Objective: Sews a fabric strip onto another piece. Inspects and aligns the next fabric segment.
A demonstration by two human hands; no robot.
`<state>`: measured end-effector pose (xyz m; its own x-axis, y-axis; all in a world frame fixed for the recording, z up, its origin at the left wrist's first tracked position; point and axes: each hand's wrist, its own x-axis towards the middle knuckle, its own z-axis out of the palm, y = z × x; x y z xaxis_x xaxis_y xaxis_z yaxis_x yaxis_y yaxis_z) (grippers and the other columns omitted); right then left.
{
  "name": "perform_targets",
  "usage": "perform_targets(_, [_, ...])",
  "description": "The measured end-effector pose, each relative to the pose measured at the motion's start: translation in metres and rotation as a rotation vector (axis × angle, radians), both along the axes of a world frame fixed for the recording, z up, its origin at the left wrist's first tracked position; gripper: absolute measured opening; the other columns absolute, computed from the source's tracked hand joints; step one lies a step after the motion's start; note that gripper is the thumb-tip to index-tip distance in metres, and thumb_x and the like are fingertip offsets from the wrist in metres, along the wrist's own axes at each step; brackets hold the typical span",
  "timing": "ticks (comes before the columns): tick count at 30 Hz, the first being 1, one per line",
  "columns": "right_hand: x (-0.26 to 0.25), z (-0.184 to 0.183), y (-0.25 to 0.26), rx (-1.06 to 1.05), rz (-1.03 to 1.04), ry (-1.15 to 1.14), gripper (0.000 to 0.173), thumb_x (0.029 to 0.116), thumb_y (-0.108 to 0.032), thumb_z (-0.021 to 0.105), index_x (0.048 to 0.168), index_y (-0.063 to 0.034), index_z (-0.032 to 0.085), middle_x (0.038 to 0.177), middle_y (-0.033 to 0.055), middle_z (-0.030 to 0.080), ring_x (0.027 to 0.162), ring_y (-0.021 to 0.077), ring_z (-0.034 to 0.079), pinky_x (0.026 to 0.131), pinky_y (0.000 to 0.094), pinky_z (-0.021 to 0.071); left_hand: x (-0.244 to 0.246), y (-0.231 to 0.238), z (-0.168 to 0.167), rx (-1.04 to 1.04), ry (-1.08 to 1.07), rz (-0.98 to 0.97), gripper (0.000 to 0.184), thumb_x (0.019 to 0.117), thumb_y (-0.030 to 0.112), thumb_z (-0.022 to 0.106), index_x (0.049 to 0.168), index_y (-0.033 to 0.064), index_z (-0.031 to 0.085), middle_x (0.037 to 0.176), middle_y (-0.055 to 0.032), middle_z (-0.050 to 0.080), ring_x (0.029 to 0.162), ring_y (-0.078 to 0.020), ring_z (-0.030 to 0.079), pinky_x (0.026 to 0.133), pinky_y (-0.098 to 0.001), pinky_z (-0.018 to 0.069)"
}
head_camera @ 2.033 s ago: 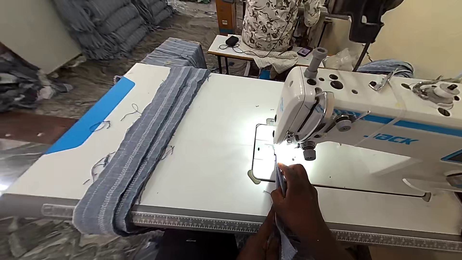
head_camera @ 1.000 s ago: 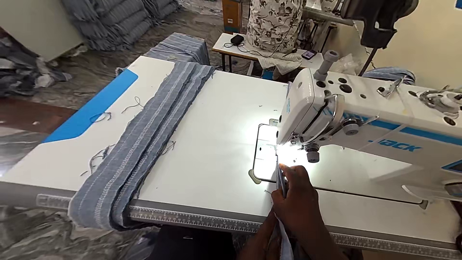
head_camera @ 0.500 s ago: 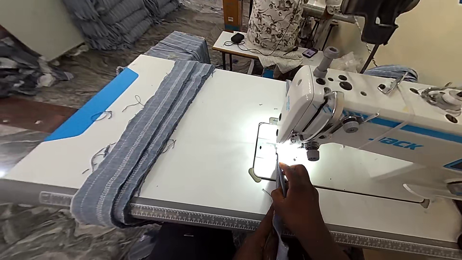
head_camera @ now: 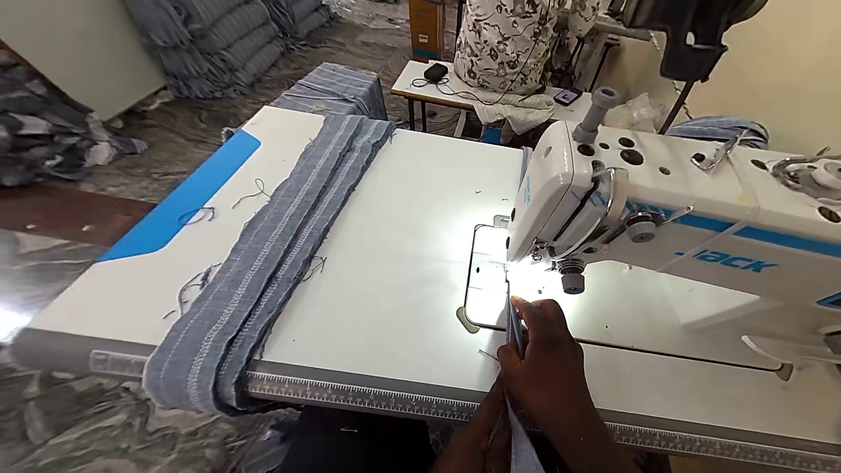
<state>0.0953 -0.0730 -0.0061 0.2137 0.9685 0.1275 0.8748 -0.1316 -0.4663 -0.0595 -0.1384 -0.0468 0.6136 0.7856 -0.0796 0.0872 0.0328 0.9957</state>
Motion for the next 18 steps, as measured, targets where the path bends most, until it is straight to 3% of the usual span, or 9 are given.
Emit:
perform_targets(4, [0.001,-0.001,0.001,0.009,0.007,-0.010,0.057,0.0785,-0.015,0.075,0.135,-0.0102,0.067,0.112,0.0061,0.061,0.084,0.0172,0.063,0.066,0.0354,0.0552,-0.001,0.002,0.001,-0.016,0.005,-0.021,0.063,0.1083,0.009,0.044,0.161,-0.0057,0.013,0.161,-0.0170,0.038,0.138,-0.0109,0.052,0.114,-0.0295,0.0453])
perform_targets(5, [0.001,-0.002,0.001,0.019,0.011,-0.007,0.056,0.0782,-0.014,0.075,0.134,-0.0094,0.067,0.111,0.0061,0.060,0.082,0.0171,0.062,0.065,0.0352,0.0551,-0.002,0.002,0.002,-0.028,0.014,-0.024,0.063,0.1079,0.009,0.045,0.161,-0.0042,0.013,0.156,-0.0161,0.045,0.130,-0.0100,0.058,0.109,-0.0298,0.0494])
perform_targets(6, [0.001,-0.002,0.002,0.023,0.009,-0.006,0.056,0.0781,-0.014,0.075,0.134,-0.0098,0.067,0.110,0.0052,0.060,0.081,0.0158,0.062,0.064,0.0341,0.0550,-0.002,0.001,0.002,-0.039,0.029,-0.014,0.064,0.1063,0.008,0.046,0.161,-0.0023,0.015,0.145,-0.0149,0.056,0.112,-0.0094,0.066,0.097,-0.0311,0.0563])
perform_targets(8, [0.001,-0.001,0.002,0.013,0.006,0.007,0.056,0.0785,-0.014,0.075,0.134,-0.0103,0.067,0.110,0.0045,0.059,0.081,0.0152,0.062,0.065,0.0335,0.0548,-0.006,0.002,0.005,-0.033,0.090,-0.035,0.066,0.1047,0.009,0.047,0.162,0.0006,0.016,0.125,-0.0132,0.067,0.089,-0.0118,0.071,0.080,-0.0352,0.0614])
perform_targets(10, [0.002,-0.001,0.002,0.012,0.015,0.004,0.056,0.0794,-0.014,0.076,0.134,-0.0106,0.067,0.110,0.0047,0.059,0.080,0.0145,0.061,0.065,0.0323,0.0550,-0.007,0.001,0.011,0.037,0.180,-0.043,0.065,0.1020,0.009,0.051,0.160,-0.0029,0.023,0.094,-0.0116,0.070,0.065,-0.0160,0.066,0.062,-0.0384,0.0602])
perform_targets(11, [0.002,-0.002,0.002,0.013,0.019,0.000,0.055,0.0797,-0.015,0.076,0.134,-0.0107,0.067,0.111,0.0046,0.059,0.080,0.0141,0.062,0.065,0.0319,0.0552,-0.007,0.002,0.017,0.119,0.269,-0.054,0.062,0.1003,0.010,0.052,0.156,-0.0064,0.030,0.081,-0.0110,0.068,0.059,-0.0193,0.064,0.058,-0.0405,0.0583])
perform_targets(13, [0.003,0.000,0.001,0.001,0.031,0.003,0.054,0.0805,-0.015,0.075,0.134,-0.0107,0.068,0.110,0.0041,0.060,0.080,0.0133,0.062,0.065,0.0314,0.0553,-0.003,0.008,0.034,0.316,0.543,-0.096,0.051,0.0999,0.014,0.050,0.147,-0.0055,0.045,0.074,-0.0108,0.066,0.059,-0.0258,0.065,0.057,-0.0449,0.0569])
perform_targets(16, [0.009,0.001,0.001,-0.021,0.068,0.029,0.050,0.0811,-0.015,0.075,0.131,-0.0103,0.070,0.107,0.0028,0.061,0.079,0.0116,0.062,0.065,0.0291,0.0552,0.006,0.022,0.046,0.639,0.832,-0.129,0.046,0.0969,0.017,0.055,0.138,-0.0024,0.057,0.064,-0.0071,0.064,0.053,-0.0265,0.066,0.048,-0.0432,0.0549])
perform_targets(18, [0.013,0.002,0.008,-0.025,0.086,0.026,0.049,0.0811,-0.014,0.075,0.130,-0.0087,0.071,0.105,0.0035,0.060,0.079,0.0123,0.061,0.065,0.0299,0.0550,0.011,0.041,0.060,0.581,0.902,-0.278,0.037,0.1001,0.018,0.054,0.132,-0.0015,0.057,0.072,-0.0114,0.065,0.064,-0.0321,0.069,0.056,-0.0474,0.0566])
